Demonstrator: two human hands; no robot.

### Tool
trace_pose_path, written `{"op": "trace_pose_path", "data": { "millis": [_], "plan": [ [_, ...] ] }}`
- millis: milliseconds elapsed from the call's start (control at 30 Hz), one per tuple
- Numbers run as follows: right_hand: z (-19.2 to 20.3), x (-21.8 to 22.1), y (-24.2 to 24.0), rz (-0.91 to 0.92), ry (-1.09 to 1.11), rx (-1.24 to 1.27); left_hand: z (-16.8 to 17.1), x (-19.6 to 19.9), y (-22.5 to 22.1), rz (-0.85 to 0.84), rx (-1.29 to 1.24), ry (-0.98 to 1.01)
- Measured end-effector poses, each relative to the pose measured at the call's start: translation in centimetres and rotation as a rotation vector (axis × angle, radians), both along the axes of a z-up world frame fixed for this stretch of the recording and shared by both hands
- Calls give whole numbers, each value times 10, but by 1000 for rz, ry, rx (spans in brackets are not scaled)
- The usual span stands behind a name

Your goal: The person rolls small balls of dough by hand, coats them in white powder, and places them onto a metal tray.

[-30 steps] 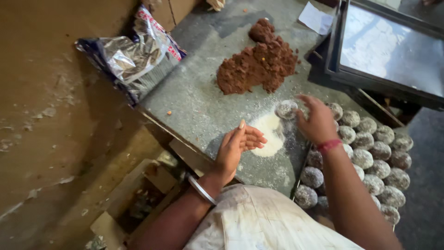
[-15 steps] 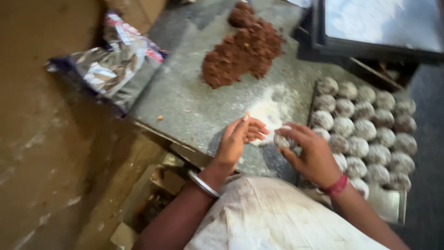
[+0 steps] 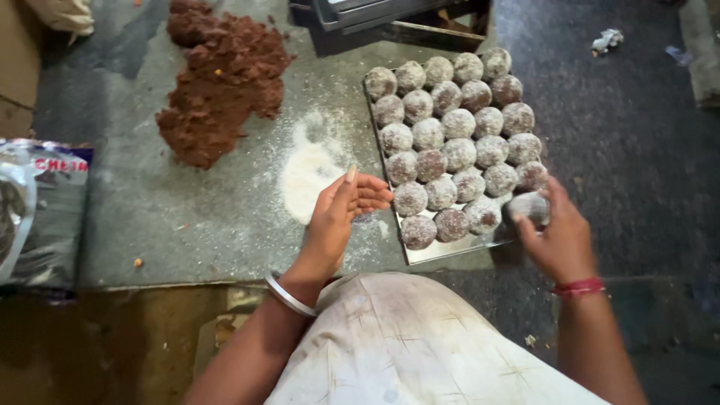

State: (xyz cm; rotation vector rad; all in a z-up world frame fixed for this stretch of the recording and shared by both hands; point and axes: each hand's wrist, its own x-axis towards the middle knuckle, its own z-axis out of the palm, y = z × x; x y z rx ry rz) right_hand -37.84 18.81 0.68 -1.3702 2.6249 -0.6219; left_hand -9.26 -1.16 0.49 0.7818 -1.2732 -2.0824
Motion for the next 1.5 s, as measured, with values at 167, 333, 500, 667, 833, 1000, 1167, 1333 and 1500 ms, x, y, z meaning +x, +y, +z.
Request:
{"op": "trace_pose_path", "data": {
  "millis": [167, 333, 500, 667, 833, 1000, 1167, 1333, 1500],
  "plan": [
    [-18, 5, 6, -43, -317, -199, -2, -12, 2, -20, 22, -12],
    [18, 17, -10, 2, -7, -128, -5, -10, 0, 35, 22, 31],
    [48, 52, -75, 255, -110, -245, -5, 15, -2, 177, 61, 28],
    [39, 112, -183, 1105, -242, -250, -6, 71, 2, 421, 14, 12],
    [8, 142, -321, 970, -133, 281, -6, 113, 20, 686, 10, 33],
    [-72, 185, -404, 1071, 334, -490, -10, 128, 36, 918, 51, -82],
    [-75, 180, -404, 990, 47, -315, -17, 121, 42, 933, 106, -64],
    [-80, 175, -403, 1051, 88, -303, -21, 109, 32, 861, 92, -59],
    [-92, 171, -397, 1087, 149, -355, -15, 106, 30, 773, 103, -14]
  ]
}}
